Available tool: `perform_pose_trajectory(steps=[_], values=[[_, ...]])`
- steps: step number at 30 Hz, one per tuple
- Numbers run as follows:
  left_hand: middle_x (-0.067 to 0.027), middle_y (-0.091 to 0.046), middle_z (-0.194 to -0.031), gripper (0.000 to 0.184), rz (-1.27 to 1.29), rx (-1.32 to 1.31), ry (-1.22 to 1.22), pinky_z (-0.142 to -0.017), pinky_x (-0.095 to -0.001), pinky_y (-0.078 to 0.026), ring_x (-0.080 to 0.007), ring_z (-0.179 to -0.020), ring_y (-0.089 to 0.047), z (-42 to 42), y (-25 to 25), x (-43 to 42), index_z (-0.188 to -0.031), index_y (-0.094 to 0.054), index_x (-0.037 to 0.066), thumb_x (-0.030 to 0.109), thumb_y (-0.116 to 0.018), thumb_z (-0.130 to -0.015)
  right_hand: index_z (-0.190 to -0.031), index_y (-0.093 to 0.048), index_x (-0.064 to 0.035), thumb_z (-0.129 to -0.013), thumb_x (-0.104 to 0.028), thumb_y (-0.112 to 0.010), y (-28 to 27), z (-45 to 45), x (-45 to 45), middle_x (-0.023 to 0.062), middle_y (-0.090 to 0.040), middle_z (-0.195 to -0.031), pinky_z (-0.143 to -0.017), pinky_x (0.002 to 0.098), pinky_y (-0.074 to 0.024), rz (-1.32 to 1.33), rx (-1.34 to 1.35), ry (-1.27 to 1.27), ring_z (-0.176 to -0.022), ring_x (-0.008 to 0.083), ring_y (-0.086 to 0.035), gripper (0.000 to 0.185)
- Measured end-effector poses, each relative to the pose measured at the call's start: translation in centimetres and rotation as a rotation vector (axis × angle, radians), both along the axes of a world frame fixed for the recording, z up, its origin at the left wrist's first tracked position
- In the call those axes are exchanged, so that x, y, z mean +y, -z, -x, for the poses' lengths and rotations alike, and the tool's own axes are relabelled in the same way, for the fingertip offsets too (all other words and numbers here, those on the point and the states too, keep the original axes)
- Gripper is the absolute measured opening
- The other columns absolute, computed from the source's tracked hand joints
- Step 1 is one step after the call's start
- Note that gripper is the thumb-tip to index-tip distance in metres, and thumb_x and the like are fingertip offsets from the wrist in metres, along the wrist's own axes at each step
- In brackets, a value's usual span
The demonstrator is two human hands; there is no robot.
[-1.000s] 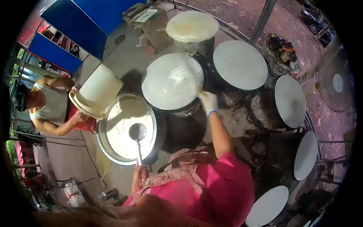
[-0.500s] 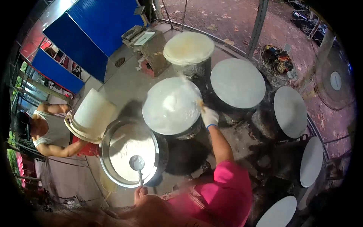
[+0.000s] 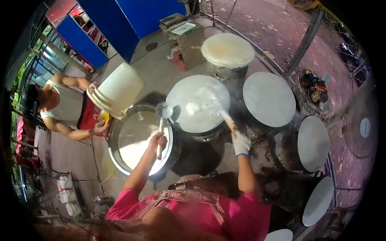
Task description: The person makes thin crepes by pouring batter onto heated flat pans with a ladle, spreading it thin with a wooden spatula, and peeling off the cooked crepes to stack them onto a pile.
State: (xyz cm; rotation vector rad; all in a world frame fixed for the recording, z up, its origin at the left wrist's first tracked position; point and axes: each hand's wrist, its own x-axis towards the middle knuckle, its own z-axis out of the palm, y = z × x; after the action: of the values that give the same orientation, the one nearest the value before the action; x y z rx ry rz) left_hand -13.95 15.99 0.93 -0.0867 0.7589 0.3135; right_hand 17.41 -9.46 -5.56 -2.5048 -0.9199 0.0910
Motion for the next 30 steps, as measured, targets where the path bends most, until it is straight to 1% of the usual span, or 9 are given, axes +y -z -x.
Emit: perform_pose_trajectory(steps=[6,10,11,14,20,23,26,28,30], values=[[0.0018,-0.032,-0.050,0.016,-0.335,0.212,0.057,-0.033,-0.0221,-0.031,-0.0097,-0.037,-0.034,-7.8,1.8,-2.3,-0.074,-0.035,0.008,0.012,-0.046,-0.086,-0.097,-0.064,-0.0137,-0.082,-0.036,-0.055,2.8,10.4,-0.3,0.0155,-0.063,-0.088,-0.072,0.0418,-0.0473,0.139,-0.003,-0.027,-0.080,0.0324,-0.060,0.028],[0.0032,-0.032,-0.045,0.033,0.298,-0.249,0.141,-0.029,-0.0200,-0.027,-0.0079,-0.034,-0.030,-3.8,0.6,-2.1,-0.059,-0.035,0.012,0.021,-0.049,-0.088,-0.096,-0.064,-0.0194,-0.083,-0.040,-0.053,-1.9,15.8,0.6,0.0133,-0.062,-0.074,-0.066,0.0424,-0.0474,0.108,0.101,0.031,-0.068,0.0320,-0.059,0.026],[0.0029,-0.032,-0.045,0.034,-0.160,-0.024,0.218,-0.028,-0.0196,-0.025,-0.0070,-0.033,-0.029,-0.6,-0.9,-2.9,-0.060,-0.037,0.012,0.025,-0.048,-0.089,-0.093,-0.066,-0.0228,-0.082,-0.041,-0.055,-2.1,16.5,-0.3,0.0114,-0.061,-0.068,-0.063,0.0417,-0.0478,-0.025,-0.034,0.023,-0.065,0.0303,-0.059,0.024],[0.0032,-0.033,-0.047,0.037,-0.295,0.178,0.182,-0.027,-0.0201,-0.023,-0.0061,-0.034,-0.029,5.2,-3.0,-6.5,-0.060,-0.037,0.012,0.029,-0.046,-0.091,-0.088,-0.069,-0.0265,-0.081,-0.042,-0.056,-1.1,17.9,-2.7,0.0069,-0.059,-0.064,-0.057,0.0400,-0.0472,0.056,-0.304,-0.110,-0.057,0.0254,-0.058,0.021],[0.0029,-0.032,-0.046,0.040,0.448,-0.332,0.369,-0.032,-0.0204,-0.028,-0.0072,-0.036,-0.031,6.4,0.3,-3.7,-0.058,-0.033,0.013,0.033,-0.043,-0.092,-0.091,-0.068,-0.0207,-0.080,-0.043,-0.058,1.5,19.6,-2.9,0.0081,-0.057,-0.060,-0.046,0.0373,-0.0434,-0.028,-0.677,0.031,-0.051,0.0245,-0.055,0.027],[0.0029,-0.033,-0.046,0.040,0.457,-0.394,0.456,-0.034,-0.0193,-0.029,-0.0060,-0.036,-0.032,7.4,-3.6,-5.0,-0.058,-0.034,0.014,0.032,-0.042,-0.093,-0.069,-0.057,-0.0155,-0.087,-0.038,-0.050,-0.6,19.8,-1.5,0.0059,-0.052,-0.052,-0.035,0.0391,-0.0365,0.017,-0.240,0.031,-0.038,0.0213,-0.046,0.030],[0.0021,-0.038,-0.051,0.036,0.370,-0.387,0.609,-0.037,-0.0233,-0.033,-0.0080,-0.040,-0.035,8.0,-2.2,-5.9,-0.065,-0.040,0.013,0.037,-0.045,-0.091,-0.075,-0.046,-0.0163,-0.086,-0.016,-0.042,6.8,18.0,-3.2,0.0086,-0.045,-0.047,-0.025,0.0434,-0.0328,0.782,-1.253,0.307,-0.032,0.0223,-0.044,0.012],[0.0001,-0.041,-0.056,0.036,0.358,-0.390,0.771,-0.038,-0.0257,-0.035,-0.0090,-0.043,-0.037,7.5,0.3,-6.4,-0.069,-0.042,0.011,0.039,-0.044,-0.091,-0.095,-0.054,-0.0106,-0.091,-0.032,-0.041,6.5,14.8,-6.2,0.0134,-0.055,-0.061,-0.046,0.0447,-0.0434,0.151,-0.168,0.483,-0.052,0.0314,-0.055,0.025],[-0.0010,-0.042,-0.060,0.035,0.373,-0.401,0.902,-0.037,-0.0259,-0.034,-0.0095,-0.043,-0.037,5.8,0.7,-9.0,-0.071,-0.043,0.009,0.037,-0.041,-0.092,-0.103,-0.052,-0.0081,-0.090,-0.033,-0.044,1.7,15.5,-12.2,0.0170,-0.057,-0.067,-0.052,0.0458,-0.0463,-0.023,-0.033,0.656,-0.058,0.0333,-0.058,0.029]])
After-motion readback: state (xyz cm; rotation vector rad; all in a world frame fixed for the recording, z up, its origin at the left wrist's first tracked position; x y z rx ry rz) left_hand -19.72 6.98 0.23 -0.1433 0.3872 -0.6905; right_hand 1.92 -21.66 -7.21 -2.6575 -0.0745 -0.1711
